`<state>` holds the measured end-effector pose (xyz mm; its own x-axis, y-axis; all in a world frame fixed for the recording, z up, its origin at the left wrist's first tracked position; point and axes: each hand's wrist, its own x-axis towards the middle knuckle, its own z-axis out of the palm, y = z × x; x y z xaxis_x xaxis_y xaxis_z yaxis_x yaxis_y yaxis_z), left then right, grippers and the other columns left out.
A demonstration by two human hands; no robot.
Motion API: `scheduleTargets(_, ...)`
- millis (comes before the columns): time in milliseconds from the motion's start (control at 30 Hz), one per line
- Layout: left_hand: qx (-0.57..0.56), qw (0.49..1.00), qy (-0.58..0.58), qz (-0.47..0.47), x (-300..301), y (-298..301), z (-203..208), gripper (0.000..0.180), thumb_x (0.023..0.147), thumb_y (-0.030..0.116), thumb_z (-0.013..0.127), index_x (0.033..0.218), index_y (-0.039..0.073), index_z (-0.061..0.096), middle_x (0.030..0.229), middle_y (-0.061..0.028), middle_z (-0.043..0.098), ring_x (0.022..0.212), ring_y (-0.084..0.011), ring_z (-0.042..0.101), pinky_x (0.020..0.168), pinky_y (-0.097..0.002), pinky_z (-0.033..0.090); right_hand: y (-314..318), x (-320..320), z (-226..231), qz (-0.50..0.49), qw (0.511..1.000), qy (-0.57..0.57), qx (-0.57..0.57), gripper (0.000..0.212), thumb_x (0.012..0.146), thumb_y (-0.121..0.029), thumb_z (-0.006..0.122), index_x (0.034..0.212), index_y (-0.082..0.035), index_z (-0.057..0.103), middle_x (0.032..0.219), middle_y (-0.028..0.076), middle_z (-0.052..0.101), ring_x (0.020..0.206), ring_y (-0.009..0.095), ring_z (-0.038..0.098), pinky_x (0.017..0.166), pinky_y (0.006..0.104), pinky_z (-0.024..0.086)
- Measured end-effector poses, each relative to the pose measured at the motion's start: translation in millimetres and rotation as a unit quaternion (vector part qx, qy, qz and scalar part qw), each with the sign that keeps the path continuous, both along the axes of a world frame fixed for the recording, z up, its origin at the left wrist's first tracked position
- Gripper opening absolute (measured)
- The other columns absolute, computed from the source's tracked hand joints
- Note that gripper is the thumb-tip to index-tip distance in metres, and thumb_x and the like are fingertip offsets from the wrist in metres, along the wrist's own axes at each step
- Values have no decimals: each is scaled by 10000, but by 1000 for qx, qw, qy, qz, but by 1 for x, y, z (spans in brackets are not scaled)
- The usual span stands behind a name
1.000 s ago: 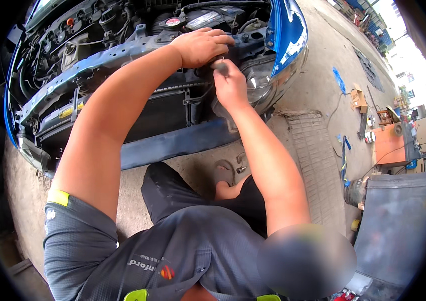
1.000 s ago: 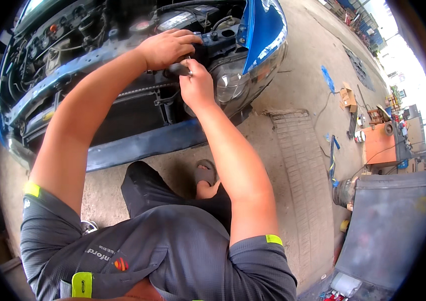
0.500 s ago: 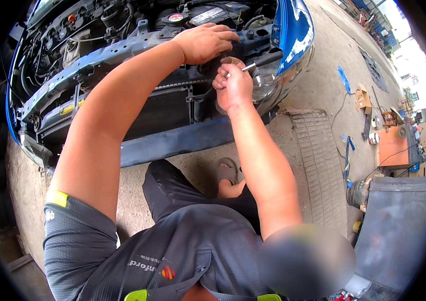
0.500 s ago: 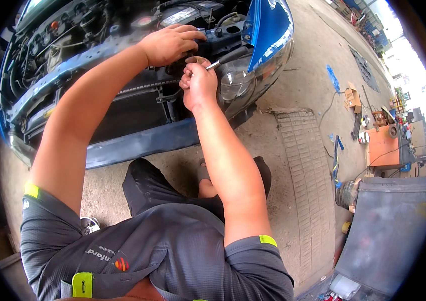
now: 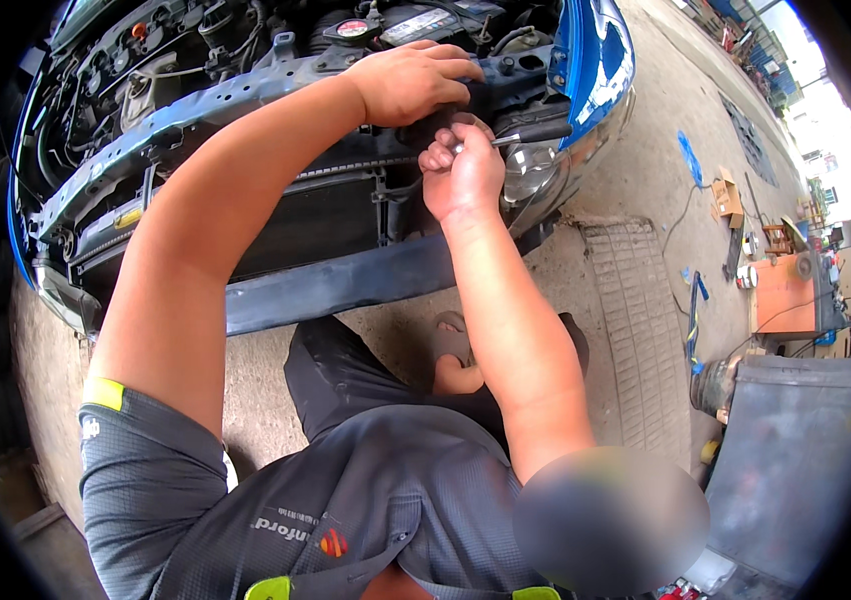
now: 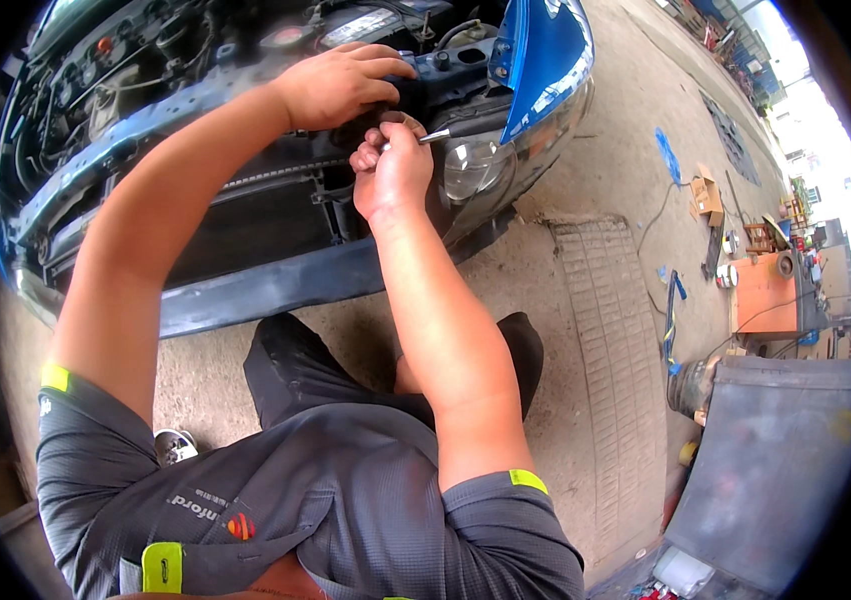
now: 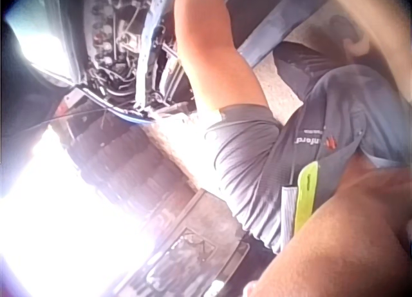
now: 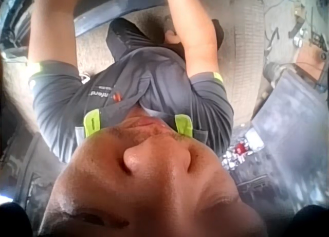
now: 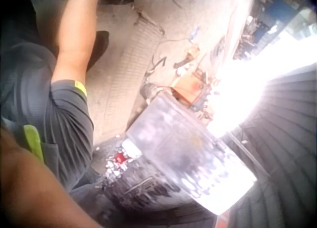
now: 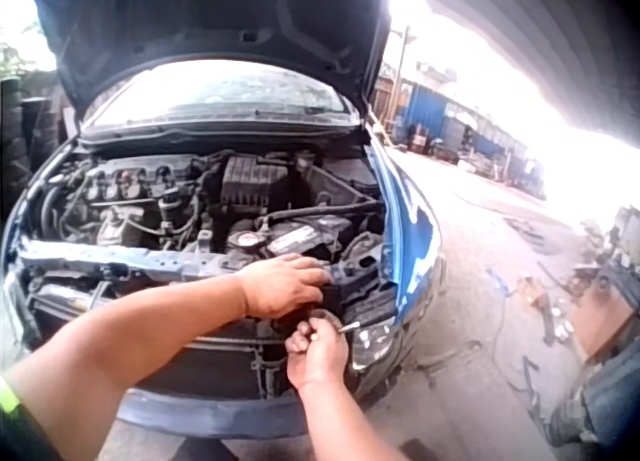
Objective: The person uses a socket wrench to loosen and remove bolts from the front bumper area of a blue car. They then use a screwdriver to pry and detach parts of the bumper cover near the headlight. The person removes several fasteners and places them into a metal bowl on the floor.
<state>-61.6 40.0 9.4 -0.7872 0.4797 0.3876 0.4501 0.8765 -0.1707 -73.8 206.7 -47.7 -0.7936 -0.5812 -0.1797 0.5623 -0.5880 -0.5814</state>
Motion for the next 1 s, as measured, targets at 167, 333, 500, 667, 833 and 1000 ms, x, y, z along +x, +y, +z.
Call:
scheduleTargets(167, 0, 1000, 3, 9, -1, 1, 1, 227, 838, 123, 647, 1056, 112, 709, 1438, -13, 546, 1384, -250, 457, 1126, -390, 417, -4, -1, -4, -13, 998, -27, -53, 54, 929, -79, 501, 946, -123, 527, 722, 16, 464, 536, 120, 387, 542, 285, 339)
scheduleTargets(333, -28, 999, 17, 32, -1, 0, -1, 210, 897, 172, 630, 1073, 124, 733, 1433, 2, 556, 1363, -223, 473, 1112, -367, 423, -3, -3, -3, 13, 994, -64, -88, 52, 949, -97, 476, 957, -130, 515, 723, 4, 455, 538, 121, 384, 561, 287, 335)
scheduleTargets(500, -37, 998, -2, 41, 0, 4, 4, 208, 874, 171, 642, 1047, 123, 747, 1433, 5, 559, 1365, -212, 474, 1121, -362, 414, -12, 1, -2, -5, 984, -99, -147, 58, 965, -98, 464, 967, -131, 512, 701, -9, 449, 533, 107, 395, 571, 282, 346)
scheduleTargets(667, -39, 998, 11, 38, -1, 0, -2, 203, 874, 168, 644, 1044, 130, 750, 1429, 2, 562, 1364, -206, 475, 1119, -361, 409, -15, 7, 8, -42, 998, 36, 26, 60, 956, -91, 493, 993, -103, 538, 712, 1, 481, 528, 113, 400, 545, 295, 359)
scheduleTargets(833, -20, 1000, 8, 21, -4, 0, -3, 209, 865, 179, 667, 1055, 133, 743, 1434, -9, 557, 1367, -219, 472, 1135, -376, 399, 7, -24, -8, -112, 719, 569, 384, 113, 912, -82, 592, 1023, -96, 589, 797, 101, 611, 628, 314, 601, 576, 461, 487)
scheduleTargets(1000, -38, 999, -3, 30, -1, -4, 2, 206, 857, 175, 673, 1046, 127, 739, 1444, -16, 548, 1369, -232, 465, 1133, -379, 396, 15, -13, 3, -108, 468, 709, 516, 160, 897, -149, 644, 1045, -97, 612, 886, 186, 650, 841, 451, 657, 732, 541, 527)
